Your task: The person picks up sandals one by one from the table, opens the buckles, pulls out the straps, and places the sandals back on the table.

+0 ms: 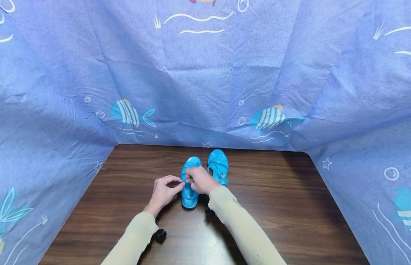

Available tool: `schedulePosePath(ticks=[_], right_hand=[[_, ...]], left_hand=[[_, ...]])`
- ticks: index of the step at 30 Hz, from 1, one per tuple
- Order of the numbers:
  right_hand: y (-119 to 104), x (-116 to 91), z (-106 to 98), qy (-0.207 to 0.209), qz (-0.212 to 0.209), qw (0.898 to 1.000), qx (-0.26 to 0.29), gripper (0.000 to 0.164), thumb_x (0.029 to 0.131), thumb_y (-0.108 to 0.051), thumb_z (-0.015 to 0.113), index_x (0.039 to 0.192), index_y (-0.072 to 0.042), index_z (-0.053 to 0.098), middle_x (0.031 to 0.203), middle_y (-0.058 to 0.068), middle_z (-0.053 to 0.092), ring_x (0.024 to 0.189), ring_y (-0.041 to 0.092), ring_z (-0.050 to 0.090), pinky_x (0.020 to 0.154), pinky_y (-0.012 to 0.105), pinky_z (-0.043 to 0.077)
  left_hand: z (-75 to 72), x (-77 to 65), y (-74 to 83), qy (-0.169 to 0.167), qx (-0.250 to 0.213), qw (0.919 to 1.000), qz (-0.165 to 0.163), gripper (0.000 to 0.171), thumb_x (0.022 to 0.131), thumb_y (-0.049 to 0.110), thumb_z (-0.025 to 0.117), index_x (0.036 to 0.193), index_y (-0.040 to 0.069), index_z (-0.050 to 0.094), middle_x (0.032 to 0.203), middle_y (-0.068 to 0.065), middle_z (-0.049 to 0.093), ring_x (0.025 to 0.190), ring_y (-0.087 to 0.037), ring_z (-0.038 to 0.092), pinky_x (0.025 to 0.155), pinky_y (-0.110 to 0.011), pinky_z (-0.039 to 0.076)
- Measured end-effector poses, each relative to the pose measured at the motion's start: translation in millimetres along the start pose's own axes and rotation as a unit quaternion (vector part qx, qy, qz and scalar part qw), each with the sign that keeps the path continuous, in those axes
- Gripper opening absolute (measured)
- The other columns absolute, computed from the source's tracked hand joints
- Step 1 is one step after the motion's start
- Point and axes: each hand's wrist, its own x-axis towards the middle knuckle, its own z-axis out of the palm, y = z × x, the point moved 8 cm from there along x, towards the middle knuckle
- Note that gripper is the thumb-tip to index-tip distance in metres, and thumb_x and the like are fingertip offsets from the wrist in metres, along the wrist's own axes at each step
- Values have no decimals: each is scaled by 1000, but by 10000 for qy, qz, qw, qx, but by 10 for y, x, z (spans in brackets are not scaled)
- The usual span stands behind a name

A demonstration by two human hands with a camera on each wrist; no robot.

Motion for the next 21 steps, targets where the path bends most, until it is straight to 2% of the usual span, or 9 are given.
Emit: schedulePosePath(ticks=[4,10,16,21], right_hand=[[6,-15,-28,-93,51,9999,92,22,101,-5,69,83,-16,60,83,-4,65,76,11,60,69,25,53],[18,-36,-47,-282,-27,9995,-113,5,101,-15,73,97,-17,74,99,-5,74,90,13,69,79,27,57],[-12,-38,-74,-423,-30,9990,-140,5,99,-16,75,94,-18,77,92,-6,76,82,7,69,71,21,56],[12,-44,-65,-496,106,9986,-114,8,101,-17,73,94,-19,75,92,-7,75,81,4,67,72,19,55]], left_hand=[[13,8,24,-73,-33,9999,110,10,86,16,88,95,13,84,95,5,79,83,-11,75,76,-28,62],[63,9,42,-267,-115,9994,212,7,88,15,87,95,15,85,98,4,78,86,-11,73,77,-26,62],[105,1,72,-370,-169,9987,298,8,89,13,86,96,14,85,98,3,78,85,-12,72,75,-27,61],[120,8,60,-418,-160,9988,202,9,89,13,86,97,17,85,98,6,78,86,-11,72,77,-27,61]])
